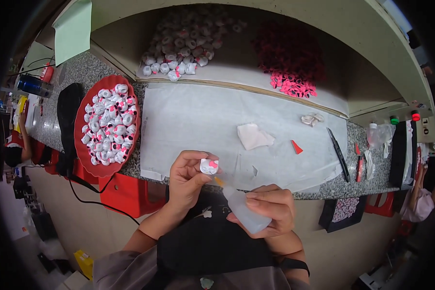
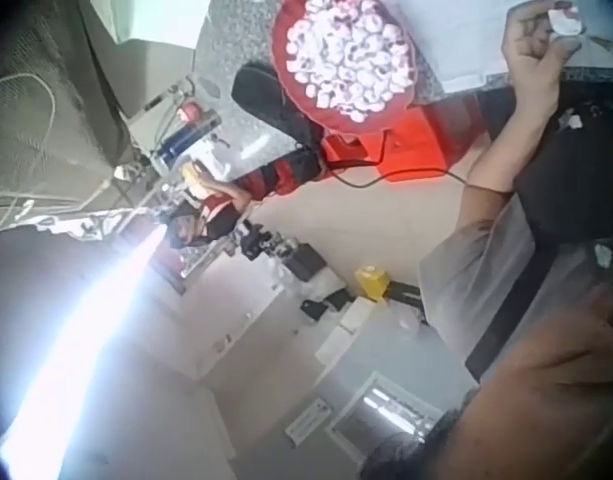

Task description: Assembling small pink and white components using a glue applicator at a workstation.

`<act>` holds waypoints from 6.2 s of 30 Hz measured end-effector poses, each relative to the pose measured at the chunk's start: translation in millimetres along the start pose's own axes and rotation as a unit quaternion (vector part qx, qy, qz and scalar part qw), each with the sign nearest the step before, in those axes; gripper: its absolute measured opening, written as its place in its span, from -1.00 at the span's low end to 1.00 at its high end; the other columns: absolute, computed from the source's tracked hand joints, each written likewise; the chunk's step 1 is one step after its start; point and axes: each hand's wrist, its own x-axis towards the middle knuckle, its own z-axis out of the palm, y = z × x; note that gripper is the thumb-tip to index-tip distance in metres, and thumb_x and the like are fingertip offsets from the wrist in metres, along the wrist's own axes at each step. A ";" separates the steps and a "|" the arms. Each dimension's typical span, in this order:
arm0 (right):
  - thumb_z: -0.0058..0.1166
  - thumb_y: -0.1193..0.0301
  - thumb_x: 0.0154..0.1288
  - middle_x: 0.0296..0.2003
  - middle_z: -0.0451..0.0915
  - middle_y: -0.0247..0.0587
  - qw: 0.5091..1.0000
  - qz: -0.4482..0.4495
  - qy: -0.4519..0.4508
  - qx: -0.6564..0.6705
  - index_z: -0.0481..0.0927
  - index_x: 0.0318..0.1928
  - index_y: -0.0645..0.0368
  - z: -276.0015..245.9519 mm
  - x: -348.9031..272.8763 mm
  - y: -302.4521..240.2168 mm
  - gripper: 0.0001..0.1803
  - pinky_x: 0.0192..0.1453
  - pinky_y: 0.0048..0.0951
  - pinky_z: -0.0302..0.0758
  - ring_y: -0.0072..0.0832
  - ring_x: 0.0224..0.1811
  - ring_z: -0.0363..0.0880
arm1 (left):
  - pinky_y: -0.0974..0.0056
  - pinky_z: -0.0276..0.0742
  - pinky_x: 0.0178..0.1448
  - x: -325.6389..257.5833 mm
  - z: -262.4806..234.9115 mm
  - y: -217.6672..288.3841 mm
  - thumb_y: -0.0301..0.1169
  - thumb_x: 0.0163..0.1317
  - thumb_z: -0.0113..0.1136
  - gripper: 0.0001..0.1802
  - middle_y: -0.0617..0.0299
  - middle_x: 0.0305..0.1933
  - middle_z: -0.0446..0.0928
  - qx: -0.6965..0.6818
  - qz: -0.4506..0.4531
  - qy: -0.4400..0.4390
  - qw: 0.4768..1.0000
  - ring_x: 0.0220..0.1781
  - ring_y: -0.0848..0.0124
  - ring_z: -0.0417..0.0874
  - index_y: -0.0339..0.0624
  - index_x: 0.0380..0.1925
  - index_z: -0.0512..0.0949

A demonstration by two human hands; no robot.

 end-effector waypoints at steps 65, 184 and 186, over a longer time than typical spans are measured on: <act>0.00 0.70 -0.09 -0.26 0.35 -0.18 0.977 0.188 -0.102 0.008 0.35 -0.22 0.30 -32.4 81.1 83.5 -0.67 -0.32 -0.53 0.50 -0.43 -0.26 0.49 | 0.34 0.40 -0.04 9.8 -29.8 27.2 -0.71 -0.07 0.09 -0.64 0.02 -0.13 0.43 0.187 0.154 0.138 0.960 -0.15 0.35 0.51 -0.32 -0.20 0.34; 0.09 0.67 -0.02 -0.45 0.49 -0.26 0.868 0.368 -0.044 0.331 0.46 -0.24 0.34 18.7 -1.5 32.1 -0.74 -0.34 -0.63 0.43 -0.61 -0.42 0.48 | 0.12 -0.03 0.31 0.9 0.0 -11.7 -0.57 0.05 0.08 -0.73 0.08 -0.13 0.48 0.133 0.048 -0.057 0.988 0.02 0.36 0.42 -0.33 -0.18 0.43; 0.12 0.66 -0.03 -0.44 0.49 -0.27 0.870 0.357 -0.038 0.339 0.47 -0.25 0.33 19.4 -1.6 29.0 -0.74 -0.34 -0.65 0.40 -0.62 -0.41 0.47 | 0.08 -0.02 0.30 -0.7 0.0 -12.4 -0.57 0.03 0.10 -0.74 0.08 -0.14 0.48 0.143 0.079 -0.067 0.984 -0.01 0.35 0.44 -0.32 -0.21 0.44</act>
